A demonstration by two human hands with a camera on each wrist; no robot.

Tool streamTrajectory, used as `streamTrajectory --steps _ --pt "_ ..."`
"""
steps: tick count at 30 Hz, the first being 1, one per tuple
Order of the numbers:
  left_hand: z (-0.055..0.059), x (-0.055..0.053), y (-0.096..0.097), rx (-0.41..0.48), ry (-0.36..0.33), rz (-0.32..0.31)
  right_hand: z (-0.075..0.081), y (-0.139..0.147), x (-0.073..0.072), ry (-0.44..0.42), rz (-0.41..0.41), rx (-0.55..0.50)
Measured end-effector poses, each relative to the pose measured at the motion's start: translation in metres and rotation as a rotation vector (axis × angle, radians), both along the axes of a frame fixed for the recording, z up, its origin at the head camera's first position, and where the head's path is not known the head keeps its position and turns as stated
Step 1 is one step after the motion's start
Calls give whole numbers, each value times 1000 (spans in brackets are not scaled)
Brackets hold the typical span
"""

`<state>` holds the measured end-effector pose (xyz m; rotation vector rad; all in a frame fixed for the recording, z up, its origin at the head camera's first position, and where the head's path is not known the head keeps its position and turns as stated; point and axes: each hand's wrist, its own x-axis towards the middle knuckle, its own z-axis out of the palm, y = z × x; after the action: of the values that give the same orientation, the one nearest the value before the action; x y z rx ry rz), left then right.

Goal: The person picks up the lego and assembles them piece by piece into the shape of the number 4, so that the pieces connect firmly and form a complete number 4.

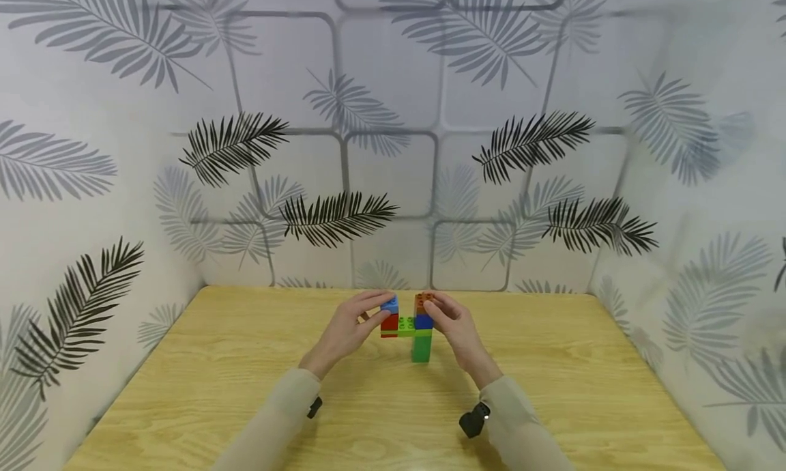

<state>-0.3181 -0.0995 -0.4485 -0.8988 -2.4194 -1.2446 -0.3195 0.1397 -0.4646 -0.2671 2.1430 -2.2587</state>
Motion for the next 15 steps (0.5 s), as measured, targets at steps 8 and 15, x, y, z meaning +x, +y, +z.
streamTrajectory --steps 8,15 --pt "3 0 -2 -56 80 -2 1 1 0 -6 10 -8" --pt "-2 0 -5 -51 60 -66 1 0 -1 -23 15 3"
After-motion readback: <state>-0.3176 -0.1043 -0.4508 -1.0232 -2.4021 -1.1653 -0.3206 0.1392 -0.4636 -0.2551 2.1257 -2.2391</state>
